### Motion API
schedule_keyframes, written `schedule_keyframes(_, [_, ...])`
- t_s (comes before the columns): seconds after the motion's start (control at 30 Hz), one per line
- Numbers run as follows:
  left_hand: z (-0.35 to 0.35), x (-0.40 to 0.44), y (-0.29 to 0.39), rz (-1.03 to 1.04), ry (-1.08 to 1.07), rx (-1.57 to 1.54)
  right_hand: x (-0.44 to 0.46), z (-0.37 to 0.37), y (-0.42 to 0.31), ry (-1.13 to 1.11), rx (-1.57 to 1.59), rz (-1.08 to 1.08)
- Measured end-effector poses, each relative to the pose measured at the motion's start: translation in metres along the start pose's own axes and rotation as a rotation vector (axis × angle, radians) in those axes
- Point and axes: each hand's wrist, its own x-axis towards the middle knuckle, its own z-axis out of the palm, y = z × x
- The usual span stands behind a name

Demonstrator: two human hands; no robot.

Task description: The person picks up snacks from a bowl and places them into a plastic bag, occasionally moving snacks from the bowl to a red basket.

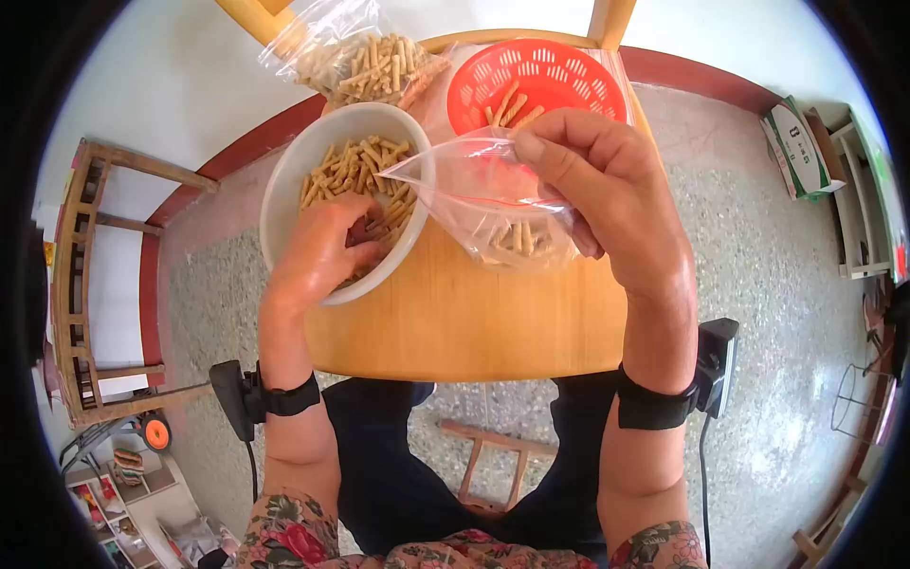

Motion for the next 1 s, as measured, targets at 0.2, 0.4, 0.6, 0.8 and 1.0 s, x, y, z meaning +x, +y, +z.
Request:
schedule_keyframes(0.2, [0.003, 0.001, -0.008, 0.057, 0.03, 0.131, -0.001, 0.003, 0.004, 0.013, -0.021, -0.021])
schedule_keyframes(0.4, [0.003, 0.003, -0.007, 0.016, 0.024, 0.172, -0.001, 0.004, 0.001, 0.014, -0.013, -0.017])
schedule_keyframes(0.6, [0.0, 0.003, -0.005, 0.087, 0.237, -0.108, -0.001, 0.003, -0.001, -0.003, -0.028, -0.011])
schedule_keyframes(0.8, [-0.017, -0.007, 0.011, 0.153, 0.21, -1.017, -0.001, 0.006, -0.004, 0.017, -0.049, 0.021])
schedule_keyframes(1.0, [-0.019, -0.01, 0.011, 0.222, 0.219, -1.242, -0.002, 0.006, -0.003, -0.031, -0.018, 0.016])
